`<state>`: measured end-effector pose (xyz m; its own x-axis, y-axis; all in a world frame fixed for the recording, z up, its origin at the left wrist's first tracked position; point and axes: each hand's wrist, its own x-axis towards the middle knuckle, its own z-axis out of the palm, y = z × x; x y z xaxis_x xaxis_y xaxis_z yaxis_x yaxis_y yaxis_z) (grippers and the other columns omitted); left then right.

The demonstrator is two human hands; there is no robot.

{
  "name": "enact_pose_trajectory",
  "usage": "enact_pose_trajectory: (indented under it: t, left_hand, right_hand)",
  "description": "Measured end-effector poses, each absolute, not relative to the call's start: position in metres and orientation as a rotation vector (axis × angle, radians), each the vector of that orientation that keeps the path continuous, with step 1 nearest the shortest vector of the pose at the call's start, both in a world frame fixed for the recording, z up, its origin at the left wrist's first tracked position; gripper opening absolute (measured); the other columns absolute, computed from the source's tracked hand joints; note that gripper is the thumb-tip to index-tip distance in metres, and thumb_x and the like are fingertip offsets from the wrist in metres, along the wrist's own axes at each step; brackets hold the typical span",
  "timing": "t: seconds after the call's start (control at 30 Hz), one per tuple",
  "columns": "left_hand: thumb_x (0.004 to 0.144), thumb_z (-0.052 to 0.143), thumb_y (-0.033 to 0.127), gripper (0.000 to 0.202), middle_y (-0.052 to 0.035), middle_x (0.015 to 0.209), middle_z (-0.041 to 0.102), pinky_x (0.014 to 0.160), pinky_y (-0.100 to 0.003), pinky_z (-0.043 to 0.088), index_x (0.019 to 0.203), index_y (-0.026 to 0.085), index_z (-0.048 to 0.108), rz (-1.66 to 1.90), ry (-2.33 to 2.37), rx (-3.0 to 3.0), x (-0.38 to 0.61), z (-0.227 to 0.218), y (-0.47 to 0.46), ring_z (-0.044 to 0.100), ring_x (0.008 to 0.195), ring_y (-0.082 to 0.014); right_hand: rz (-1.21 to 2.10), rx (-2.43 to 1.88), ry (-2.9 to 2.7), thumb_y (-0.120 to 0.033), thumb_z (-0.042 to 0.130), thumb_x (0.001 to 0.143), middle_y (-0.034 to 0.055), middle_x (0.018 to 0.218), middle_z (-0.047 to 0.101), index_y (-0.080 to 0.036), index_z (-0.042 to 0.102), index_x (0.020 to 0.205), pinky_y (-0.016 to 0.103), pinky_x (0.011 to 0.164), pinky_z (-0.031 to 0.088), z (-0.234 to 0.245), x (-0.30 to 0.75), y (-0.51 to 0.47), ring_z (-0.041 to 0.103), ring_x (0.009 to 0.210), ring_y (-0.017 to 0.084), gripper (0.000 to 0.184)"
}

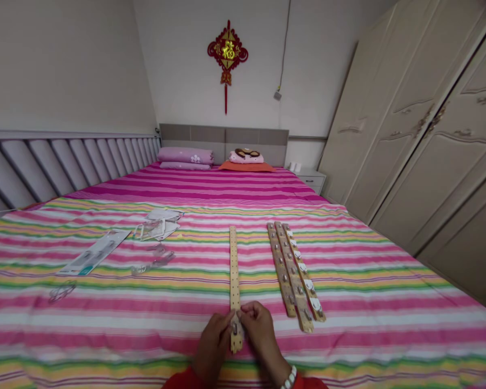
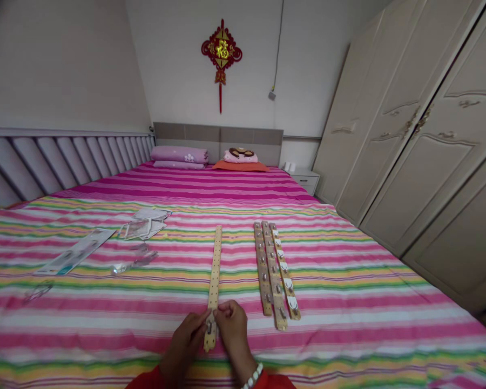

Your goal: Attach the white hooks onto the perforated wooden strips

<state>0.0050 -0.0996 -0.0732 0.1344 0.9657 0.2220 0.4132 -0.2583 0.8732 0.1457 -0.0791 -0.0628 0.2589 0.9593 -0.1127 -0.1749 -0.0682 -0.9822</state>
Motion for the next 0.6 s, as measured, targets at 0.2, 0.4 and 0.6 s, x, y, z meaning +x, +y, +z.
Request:
enact_pose_trajectory:
  t: [0.2, 0.4, 0.6]
  left_hand:
    - [0.088, 0.041, 0.042, 0.046, -0.0086, 0.085, 0.061, 0.079, -0.036, 0.051, 0.123, 0.021, 0.061, 0.987, 1.280, 1.844, 0.003, -0.092, -0.092, 0.057, 0.081, -0.0208]
    - [0.086, 0.043, 0.038, 0.046, -0.0071, 0.086, 0.057, 0.079, -0.037, 0.049, 0.129, 0.025, 0.056, 0.921, 1.241, 1.852, 0.001, -0.100, -0.087, 0.051, 0.079, -0.0202]
    - [0.079, 0.051, 0.030, 0.053, -0.0042, 0.085, 0.051, 0.077, -0.034, 0.048, 0.132, 0.024, 0.053, 0.840, 1.220, 1.778, -0.001, -0.096, -0.087, 0.047, 0.076, -0.0176]
  right_hand:
    - [1.156, -1.380, -0.901, -0.027, 0.071, 0.051, -0.0051, 0.040, 0.050, -0.019, 0.054, 0.047, 0.023, 0.043, 0.034, -0.069, 0.148, -0.066, 0.044, 0.043, 0.011, 0.018]
    - [1.239, -1.344, -0.890, -0.031, 0.072, 0.051, -0.0070, 0.036, 0.047, -0.020, 0.051, 0.047, 0.023, 0.041, 0.030, -0.066, 0.147, -0.063, 0.040, 0.037, 0.009, 0.024]
    - [1.398, -1.223, -0.812, -0.024, 0.073, 0.045, -0.0091, 0.037, 0.047, -0.018, 0.055, 0.057, 0.021, 0.041, 0.026, -0.066, 0.154, -0.069, 0.038, 0.035, 0.007, 0.022]
